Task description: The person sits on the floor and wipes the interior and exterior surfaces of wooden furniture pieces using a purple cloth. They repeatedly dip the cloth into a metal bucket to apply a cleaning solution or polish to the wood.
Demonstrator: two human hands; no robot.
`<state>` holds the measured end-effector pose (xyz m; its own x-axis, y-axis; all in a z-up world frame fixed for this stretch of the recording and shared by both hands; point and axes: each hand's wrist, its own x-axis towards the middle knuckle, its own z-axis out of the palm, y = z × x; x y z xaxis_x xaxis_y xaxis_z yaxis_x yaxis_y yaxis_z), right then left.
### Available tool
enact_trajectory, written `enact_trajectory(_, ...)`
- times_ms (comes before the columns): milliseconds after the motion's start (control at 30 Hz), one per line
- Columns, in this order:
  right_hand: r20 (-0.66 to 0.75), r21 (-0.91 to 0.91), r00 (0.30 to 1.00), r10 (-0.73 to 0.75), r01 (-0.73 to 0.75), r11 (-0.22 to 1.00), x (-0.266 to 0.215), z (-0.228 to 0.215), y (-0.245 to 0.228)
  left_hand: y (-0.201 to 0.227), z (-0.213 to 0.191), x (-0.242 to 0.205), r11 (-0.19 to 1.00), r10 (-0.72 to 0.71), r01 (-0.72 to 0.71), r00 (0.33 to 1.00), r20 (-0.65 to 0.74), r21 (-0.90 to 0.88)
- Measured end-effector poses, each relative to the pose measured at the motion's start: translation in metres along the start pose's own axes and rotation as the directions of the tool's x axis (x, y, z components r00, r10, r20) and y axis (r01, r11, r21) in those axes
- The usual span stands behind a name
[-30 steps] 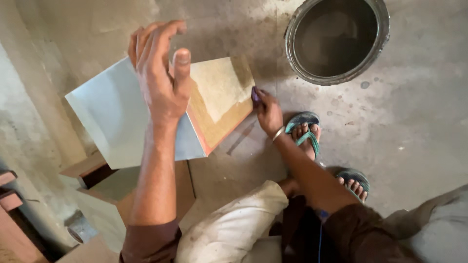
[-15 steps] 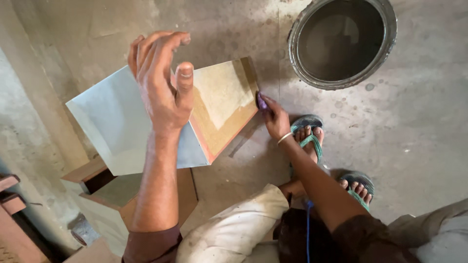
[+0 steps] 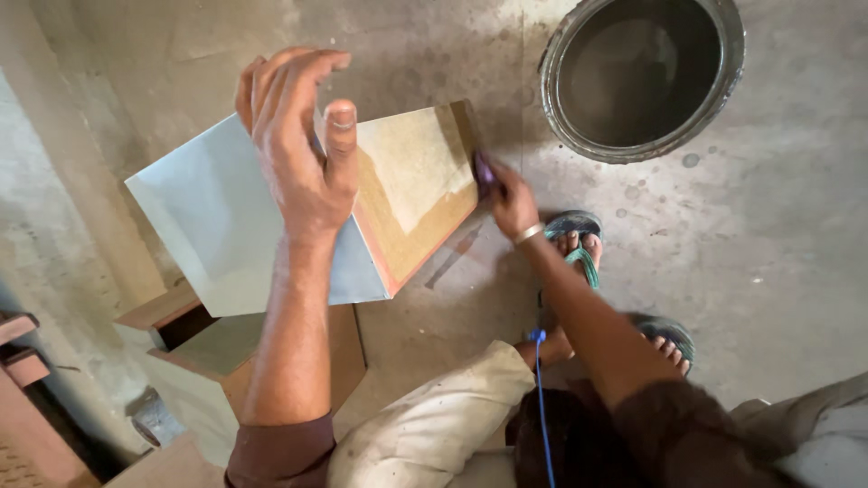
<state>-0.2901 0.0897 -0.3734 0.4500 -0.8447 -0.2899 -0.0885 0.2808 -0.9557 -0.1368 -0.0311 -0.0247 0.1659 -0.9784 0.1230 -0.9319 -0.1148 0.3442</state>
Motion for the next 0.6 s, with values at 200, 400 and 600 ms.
enact_trajectory(200, -0.057, -0.012, 0.998, 0.022, -0.023, 1.000, -0.032, -0.003, -0.138, 0.000, 0.000, 0.005, 0.999, -0.005, 0.002, 0.998, -0.070, -0.044)
enact_trajectory(400, 0.015, -0.002, 0.902, -0.432, 0.432, 0.902, -0.088, 0.004, -0.211, -0.003, -0.005, -0.005, 0.955, -0.113, 0.083, 0.990, -0.089, -0.284)
enact_trajectory(600, -0.051, -0.088, 0.991, -0.124, 0.119, 0.989, 0.018, 0.008, -0.084, -0.006, -0.004, -0.004, 0.982, -0.062, 0.052, 0.997, -0.051, -0.180)
